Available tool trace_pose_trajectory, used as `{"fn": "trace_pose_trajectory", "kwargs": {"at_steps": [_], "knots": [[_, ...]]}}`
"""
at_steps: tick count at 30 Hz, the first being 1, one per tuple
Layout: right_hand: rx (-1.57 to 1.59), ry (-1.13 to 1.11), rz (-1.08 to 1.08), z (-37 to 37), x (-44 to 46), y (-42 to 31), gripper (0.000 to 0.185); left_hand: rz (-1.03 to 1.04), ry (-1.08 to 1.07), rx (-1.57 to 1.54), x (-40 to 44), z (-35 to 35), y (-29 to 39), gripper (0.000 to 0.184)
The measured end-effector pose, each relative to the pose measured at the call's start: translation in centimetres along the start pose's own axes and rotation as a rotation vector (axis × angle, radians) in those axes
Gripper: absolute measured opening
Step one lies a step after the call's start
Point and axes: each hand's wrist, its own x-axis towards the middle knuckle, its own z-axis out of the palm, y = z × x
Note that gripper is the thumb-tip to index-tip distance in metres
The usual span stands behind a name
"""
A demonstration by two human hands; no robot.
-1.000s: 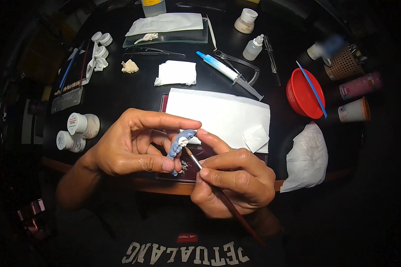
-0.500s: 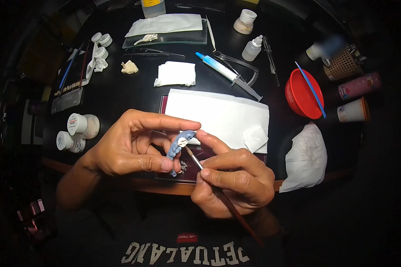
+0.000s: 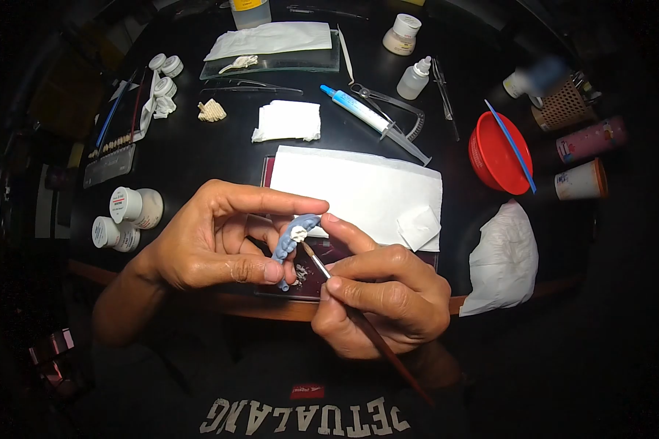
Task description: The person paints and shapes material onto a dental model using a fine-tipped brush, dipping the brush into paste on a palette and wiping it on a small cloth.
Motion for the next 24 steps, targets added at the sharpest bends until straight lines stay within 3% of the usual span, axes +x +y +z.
{"fn": "trace_pose_trajectory", "kwargs": {"at_steps": [24], "knots": [[0.048, 0.102, -0.011, 0.39, 0.04, 0.07, 0.021, -0.062, 0.027, 0.052, -0.19, 0.1, 0.48, 0.063]]}}
